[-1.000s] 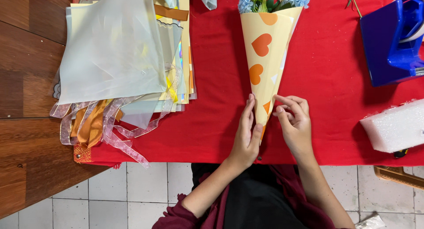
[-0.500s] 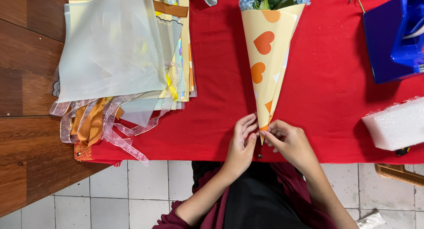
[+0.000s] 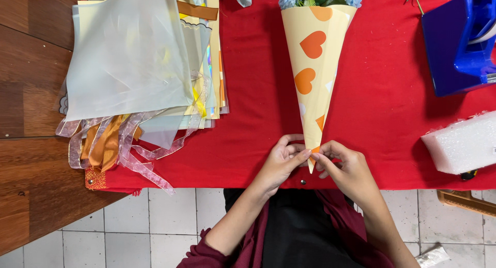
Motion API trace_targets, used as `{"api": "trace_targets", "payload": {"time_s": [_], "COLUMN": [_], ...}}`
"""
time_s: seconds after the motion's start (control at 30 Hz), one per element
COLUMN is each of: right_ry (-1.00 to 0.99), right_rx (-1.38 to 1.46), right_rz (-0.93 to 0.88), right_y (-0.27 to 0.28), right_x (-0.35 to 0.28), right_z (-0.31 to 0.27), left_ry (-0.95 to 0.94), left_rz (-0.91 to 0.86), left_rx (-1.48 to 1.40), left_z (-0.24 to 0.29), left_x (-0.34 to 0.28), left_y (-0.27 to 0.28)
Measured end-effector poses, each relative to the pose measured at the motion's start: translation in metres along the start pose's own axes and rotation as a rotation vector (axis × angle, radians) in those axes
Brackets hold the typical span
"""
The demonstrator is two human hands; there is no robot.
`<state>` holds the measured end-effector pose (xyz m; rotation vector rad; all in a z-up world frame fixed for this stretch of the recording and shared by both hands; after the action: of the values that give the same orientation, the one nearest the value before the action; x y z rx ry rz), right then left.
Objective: The person prepares a bouquet by grouping artificial roses and blue flowers by hand, then wraps them in patterned paper.
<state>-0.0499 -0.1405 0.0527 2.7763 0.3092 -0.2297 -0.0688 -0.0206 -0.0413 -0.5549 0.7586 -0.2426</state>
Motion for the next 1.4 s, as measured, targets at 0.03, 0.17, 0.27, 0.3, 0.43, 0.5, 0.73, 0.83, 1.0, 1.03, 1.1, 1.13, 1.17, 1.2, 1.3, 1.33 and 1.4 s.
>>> {"api": "trace_targets", "payload": {"time_s": [0.03, 0.17, 0.27, 0.3, 0.43, 0.5, 0.73, 0.83, 1.0, 1.03, 1.1, 1.13, 1.17, 1.2, 1.3, 1.33, 1.4], "right_ry": [0.0, -0.007, -0.002, 0.006, 0.016, 0.222, 0.376, 0.376, 0.806, 0.808, 0.877, 0.878, 0.901, 0.923, 0.896, 0.898, 0.833], "right_rx": [0.0, -0.058, -0.066, -0.066, -0.086, -0.244, -0.349, -0.285, -0.46, -0.461, -0.585, -0.586, -0.592, -0.598, -0.592, -0.592, -0.584], "right_rz": [0.0, -0.006, 0.011, 0.02, 0.064, 0.176, 0.102, 0.095, -0.037, -0.036, 0.009, 0.009, 0.019, 0.028, 0.015, 0.017, 0.008], "right_y": [0.001, 0.002, 0.002, 0.002, 0.004, 0.013, 0.003, 0.005, -0.009, -0.009, -0.009, -0.008, -0.008, -0.008, -0.01, -0.01, -0.008], "right_x": [0.0, -0.002, -0.003, -0.003, -0.011, -0.019, -0.028, -0.025, -0.032, -0.032, -0.036, -0.035, -0.036, -0.038, -0.036, -0.035, -0.03], "right_z": [0.0, -0.002, -0.003, -0.004, 0.006, 0.001, -0.022, -0.018, -0.06, -0.057, -0.057, -0.055, -0.055, -0.054, -0.052, -0.049, -0.039], "left_ry": [0.001, 0.032, 0.04, 0.039, 0.013, -0.02, 0.046, 0.042, 0.067, 0.066, 0.023, 0.021, 0.01, -0.001, -0.072, -0.074, -0.082], "left_rz": [0.0, -0.022, -0.027, -0.025, -0.008, 0.013, 0.046, 0.026, 0.046, 0.045, 0.01, 0.009, 0.047, 0.087, 0.084, 0.083, 0.199], "left_rx": [0.0, -0.066, -0.117, -0.126, -0.096, -0.047, -0.069, -0.09, -0.031, -0.03, -0.063, -0.062, 0.016, 0.095, 0.195, 0.195, 0.414], "left_z": [0.003, 0.006, 0.006, 0.007, 0.008, 0.011, 0.013, 0.016, 0.015, 0.013, 0.012, 0.015, 0.019, 0.024, 0.034, 0.036, 0.042], "left_x": [-0.002, -0.005, -0.006, -0.006, -0.004, -0.003, -0.006, -0.008, -0.007, -0.006, -0.004, -0.006, -0.008, -0.01, -0.013, -0.014, -0.017], "left_y": [-0.002, -0.007, -0.008, -0.008, -0.007, -0.006, -0.007, -0.009, -0.007, -0.007, -0.008, -0.01, -0.009, -0.008, -0.009, -0.01, -0.005]}}
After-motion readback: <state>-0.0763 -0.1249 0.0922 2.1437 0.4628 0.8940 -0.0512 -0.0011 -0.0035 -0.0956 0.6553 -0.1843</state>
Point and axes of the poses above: each hand's wrist, its own x-axis towards the middle knuckle, its own y-axis out of the back of the hand, z = x × y, the point moved 10 cm from there along x, towards the middle knuckle, and after that the axes turned 12 degrees about y, right-handed, at the moved point
